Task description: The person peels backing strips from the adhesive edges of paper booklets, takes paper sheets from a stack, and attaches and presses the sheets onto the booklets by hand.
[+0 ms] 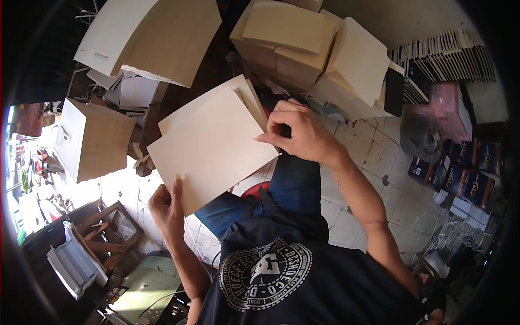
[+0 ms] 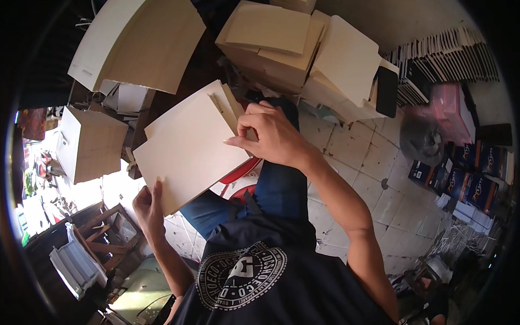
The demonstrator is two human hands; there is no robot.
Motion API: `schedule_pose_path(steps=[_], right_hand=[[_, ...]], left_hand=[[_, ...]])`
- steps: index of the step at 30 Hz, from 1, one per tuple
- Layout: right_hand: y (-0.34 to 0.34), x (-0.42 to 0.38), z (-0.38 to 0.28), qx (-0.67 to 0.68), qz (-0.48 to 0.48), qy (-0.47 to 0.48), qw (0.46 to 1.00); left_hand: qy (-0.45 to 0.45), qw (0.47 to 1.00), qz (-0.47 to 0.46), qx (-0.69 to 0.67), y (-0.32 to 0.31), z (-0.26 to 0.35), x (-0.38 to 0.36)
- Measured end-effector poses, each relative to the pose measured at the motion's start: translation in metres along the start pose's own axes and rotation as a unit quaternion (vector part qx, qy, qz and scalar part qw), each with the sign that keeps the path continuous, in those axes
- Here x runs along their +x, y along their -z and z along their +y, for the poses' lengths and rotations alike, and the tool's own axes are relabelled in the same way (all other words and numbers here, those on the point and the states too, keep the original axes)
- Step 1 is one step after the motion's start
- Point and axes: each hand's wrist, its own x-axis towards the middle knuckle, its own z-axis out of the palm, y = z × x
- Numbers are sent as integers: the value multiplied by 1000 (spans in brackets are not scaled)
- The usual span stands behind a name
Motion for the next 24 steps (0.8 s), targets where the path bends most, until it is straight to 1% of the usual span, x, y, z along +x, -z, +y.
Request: schedule_pose_path(steps=[1, 4, 8, 9, 12, 15, 18, 21, 24], right_hand=[[9, -3, -4, -23, -23, -2, 999], [23, -21, -17, -154, -60, 21, 986], [19, -26, -24, -182, -97, 46, 977], [15, -26, -24, -193, -80, 61, 976], [10, -21, -26, -218, -85, 60, 970], [5, -21, -16, -181, -57, 93, 977], [9, -17, -20, -158, -68, 98, 980], [9, -15, -20, -156, -78, 97, 980], [9, -13, -23, -148, -92, 80, 981]], left_hand=[[0, 1000, -1, 6, 1, -1, 0], [-2, 1000, -4, 17, 2, -2, 1], [-7, 1000, -7, 15, -1, 1, 0], [-9, 1000, -5, 13, -1, 2, -1], [-10, 999, -4, 40, 0, 0, -1], [-12, 998, 2, 67, 1, 1, -1], [-10, 997, 11, 77, 2, -2, -1], [-14, 989, 30, 144, 2, 6, -2], [1, 978, 25, 209, 9, 7, 0]])
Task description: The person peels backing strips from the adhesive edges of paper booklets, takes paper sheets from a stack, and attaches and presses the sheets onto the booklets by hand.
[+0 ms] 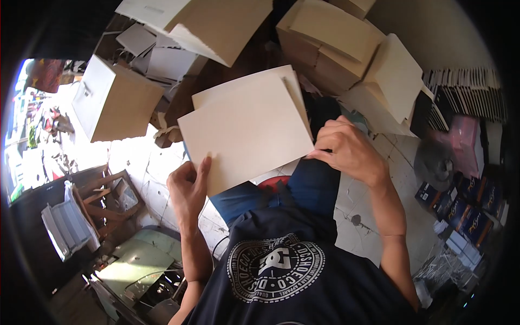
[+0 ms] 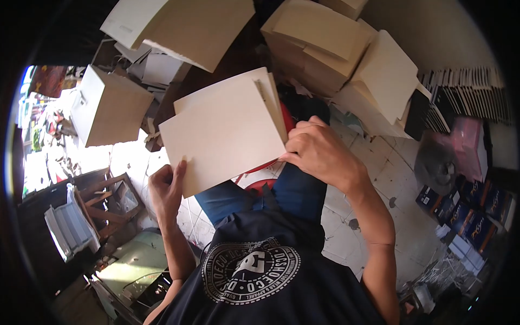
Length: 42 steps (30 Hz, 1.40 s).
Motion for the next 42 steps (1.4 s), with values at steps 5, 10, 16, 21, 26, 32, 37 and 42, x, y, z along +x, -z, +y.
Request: schedule_pose_path(steps=[5, 10, 16, 21, 26, 32, 37, 42], right_hand=[[5, 5, -7, 4, -29, -26, 999], [5, 7, -9, 13, -24, -29, 999], [3, 7, -8, 15, -24, -14, 999], [3, 6, -6, 14, -14, -11, 1000], [6, 7, -9, 15, -26, -14, 999], [5, 7, -7, 16, -30, -22, 999], [4, 6, -8, 9, -30, -25, 999], [3, 5, -9, 6, -26, -31, 999]], left_hand=[[32, 999, -24, -18, 11, -1, -7], [-5, 999, -38, 17, 31, -6, -26], [-121, 990, -28, 62, 27, -15, -51], [-115, 992, -6, 60, 24, -13, -50], [-106, 992, -17, 64, 27, -9, -47], [-85, 994, -40, 58, 28, -10, -44], [-49, 996, -65, 48, 28, -12, -41], [-79, 995, -55, 36, 25, -16, -42]])
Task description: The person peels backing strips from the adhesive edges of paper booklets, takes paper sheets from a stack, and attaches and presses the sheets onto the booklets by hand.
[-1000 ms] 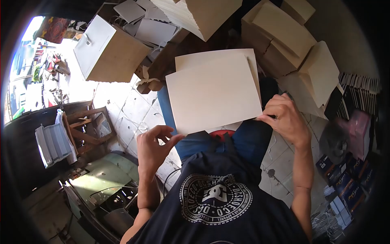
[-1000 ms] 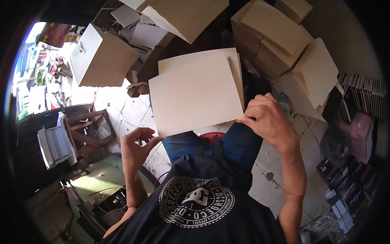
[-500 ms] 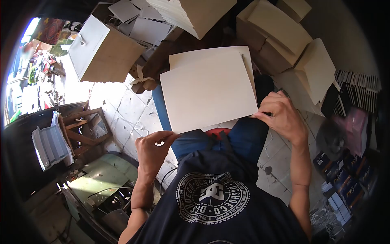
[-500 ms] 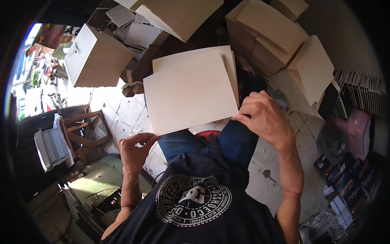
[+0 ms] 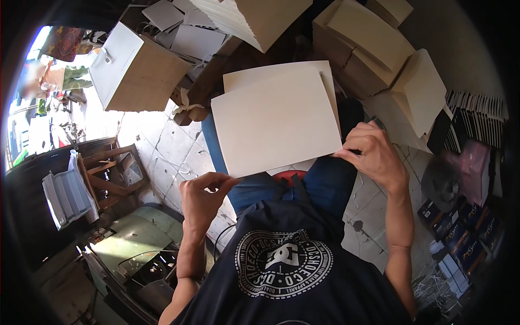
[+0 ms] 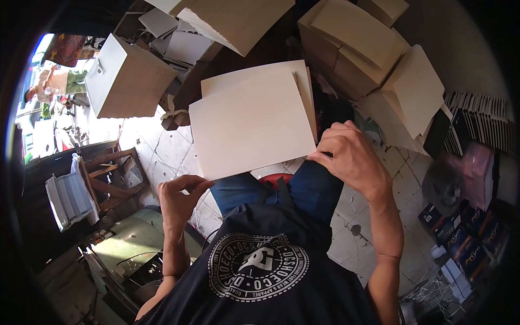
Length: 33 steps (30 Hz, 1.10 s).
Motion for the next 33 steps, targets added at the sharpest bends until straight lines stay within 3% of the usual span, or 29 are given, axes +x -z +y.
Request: schedule_pose_path(steps=[2, 5, 8, 11, 18, 21, 24, 26, 28, 30, 33], right_hand=[[0, 0, 0, 3, 0, -1, 1000], [-1, -1, 1, 3, 6, 1, 1000], [-3, -1, 2, 5, 15, 7, 1000], [-3, -1, 2, 9, 15, 6, 1000], [-7, -2, 3, 14, 41, 13, 999], [-4, -5, 6, -5, -3, -2, 1000], [10, -16, -28, -162, 21, -74, 984], [5, -5, -66, -141, 22, -62, 988], [-35, 3, -93, -78, 36, 50, 995], [-88, 14, -113, -163, 50, 120, 978], [-122, 9, -116, -205, 80, 105, 970]], left_hand=[[-26, 999, -21, -16, 3, -4, 1], [119, 972, -56, -193, -2, -29, 5], [195, 920, -107, -324, -19, -35, 10], [204, 912, -149, -325, -24, -36, 12], [169, 916, -143, -336, -25, -33, 11], [159, 920, -143, -329, -25, -34, 10], [184, 892, -133, -390, -26, -33, 6], [228, 836, -128, -482, -29, -30, 3], [201, 877, -112, -422, -38, -27, 1], [202, 888, -115, -397, -42, -29, 3], [214, 860, -34, -463, -50, -17, 2]])
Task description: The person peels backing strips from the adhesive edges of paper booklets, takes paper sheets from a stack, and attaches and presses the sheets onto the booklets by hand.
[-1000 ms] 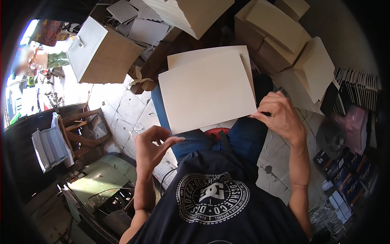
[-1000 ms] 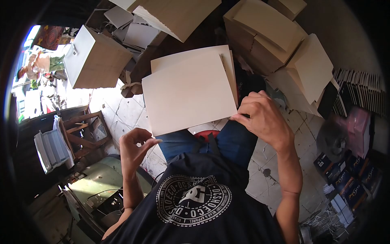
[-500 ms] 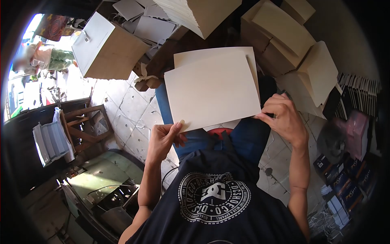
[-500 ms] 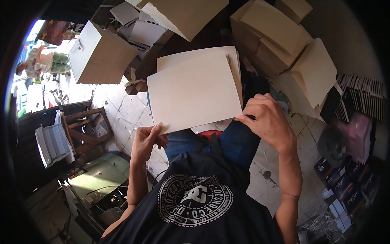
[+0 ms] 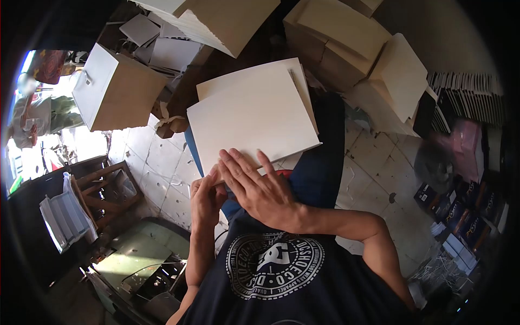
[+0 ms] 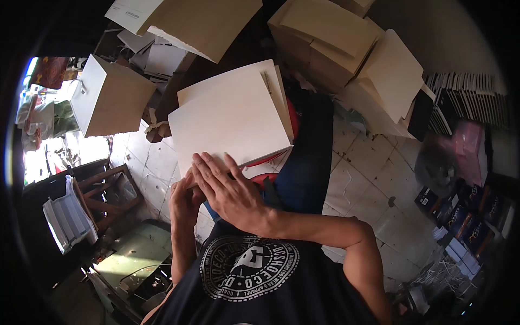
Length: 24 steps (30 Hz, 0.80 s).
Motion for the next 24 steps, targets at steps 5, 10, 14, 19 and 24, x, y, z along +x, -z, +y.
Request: schedule_pose_path(steps=[5, 10, 14, 19, 24], right_hand=[[30, -60, 75, 44, -38, -138, 989], [82, -34, 85, 54, 21, -126, 990], [69, 17, 78, 46, 87, 38, 994], [176, 20, 124, 83, 169, -10, 982], [247, 29, 178, 17, 510, -111, 853]], left_hand=[[41, 998, -30, -27, 2, 11, -5], [-8, 999, -44, 12, -8, 39, -28], [-167, 976, -138, 20, -12, 51, -54], [-260, 960, -105, 29, 52, 54, -52], [-203, 948, 126, 210, 108, 16, -21]])
